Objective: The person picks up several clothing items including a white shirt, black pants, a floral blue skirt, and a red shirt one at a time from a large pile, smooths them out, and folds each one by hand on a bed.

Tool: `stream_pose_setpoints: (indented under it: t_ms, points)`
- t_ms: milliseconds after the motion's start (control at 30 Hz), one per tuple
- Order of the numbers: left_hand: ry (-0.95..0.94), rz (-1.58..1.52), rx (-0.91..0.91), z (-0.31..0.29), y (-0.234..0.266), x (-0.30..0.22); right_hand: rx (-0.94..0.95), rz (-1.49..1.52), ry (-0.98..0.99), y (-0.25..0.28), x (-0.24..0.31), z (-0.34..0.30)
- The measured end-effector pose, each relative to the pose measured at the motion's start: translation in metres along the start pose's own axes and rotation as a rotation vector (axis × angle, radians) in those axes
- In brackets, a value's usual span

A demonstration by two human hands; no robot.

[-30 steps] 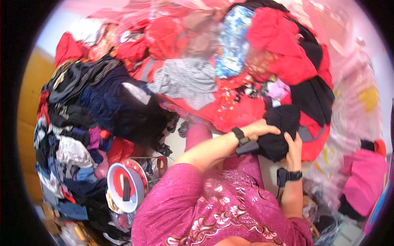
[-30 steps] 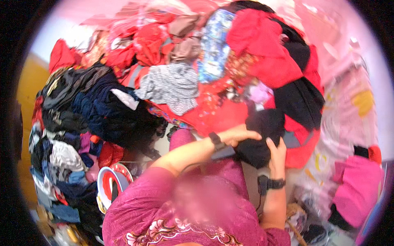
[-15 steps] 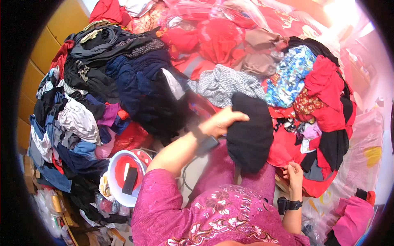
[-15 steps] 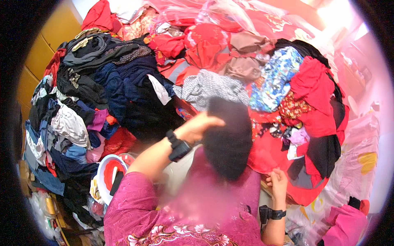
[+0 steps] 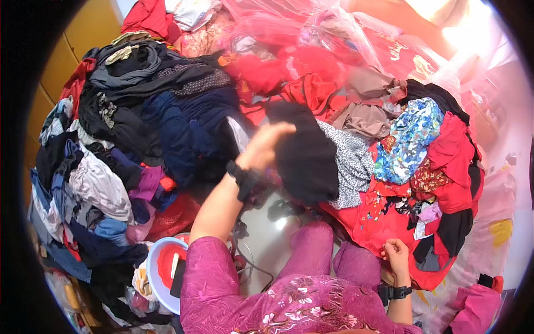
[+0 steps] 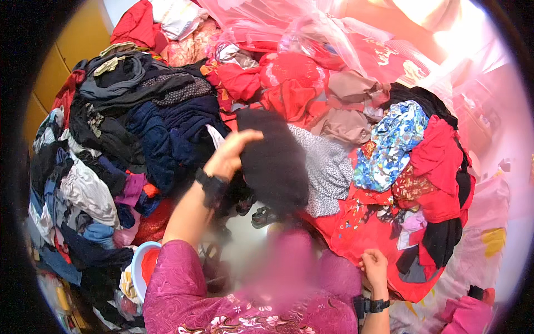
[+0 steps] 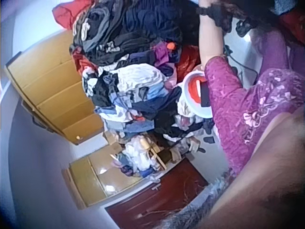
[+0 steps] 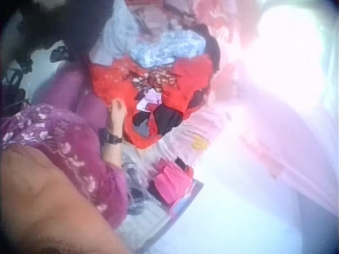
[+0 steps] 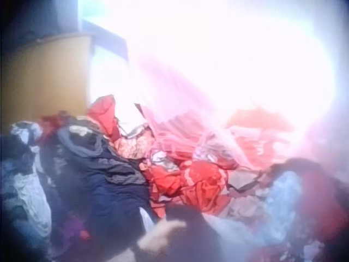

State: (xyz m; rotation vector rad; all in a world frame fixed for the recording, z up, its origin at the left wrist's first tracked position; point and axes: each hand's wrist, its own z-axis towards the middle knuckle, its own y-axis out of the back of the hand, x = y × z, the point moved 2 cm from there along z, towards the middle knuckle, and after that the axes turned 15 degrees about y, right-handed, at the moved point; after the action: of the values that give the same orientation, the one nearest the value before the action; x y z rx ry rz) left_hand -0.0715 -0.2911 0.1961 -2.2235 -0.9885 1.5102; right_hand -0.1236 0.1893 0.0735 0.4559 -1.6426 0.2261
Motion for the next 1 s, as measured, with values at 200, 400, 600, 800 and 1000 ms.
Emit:
stream_pose_setpoints:
  t_ms: [200, 400, 600, 800, 1000]
  points:
    - [-0.525, -0.270, 0.149, 0.063, 0.062, -0.173, -0.050, -0.029, 0.021, 0.014, 0.007, 0.000]
    - [-0.388, -0.313, -0.232, 0.109, 0.103, -0.089, -0.082, -0.037, 0.055, 0.038, 0.004, -0.006]
    - [0.014, -0.087, -0.066, 0.089, 0.064, 0.106, -0.075, -0.111, 0.182, 0.064, 0.032, 0.004]
    - [0.189, 0.110, -0.099, 0.050, 0.031, 0.188, -0.067, -0.195, 0.364, 0.119, 0.120, -0.001]
    - [0.210, 0.181, -0.158, 0.029, 0.011, 0.207, -0.069, -0.386, 0.448, 0.204, 0.187, 0.008]
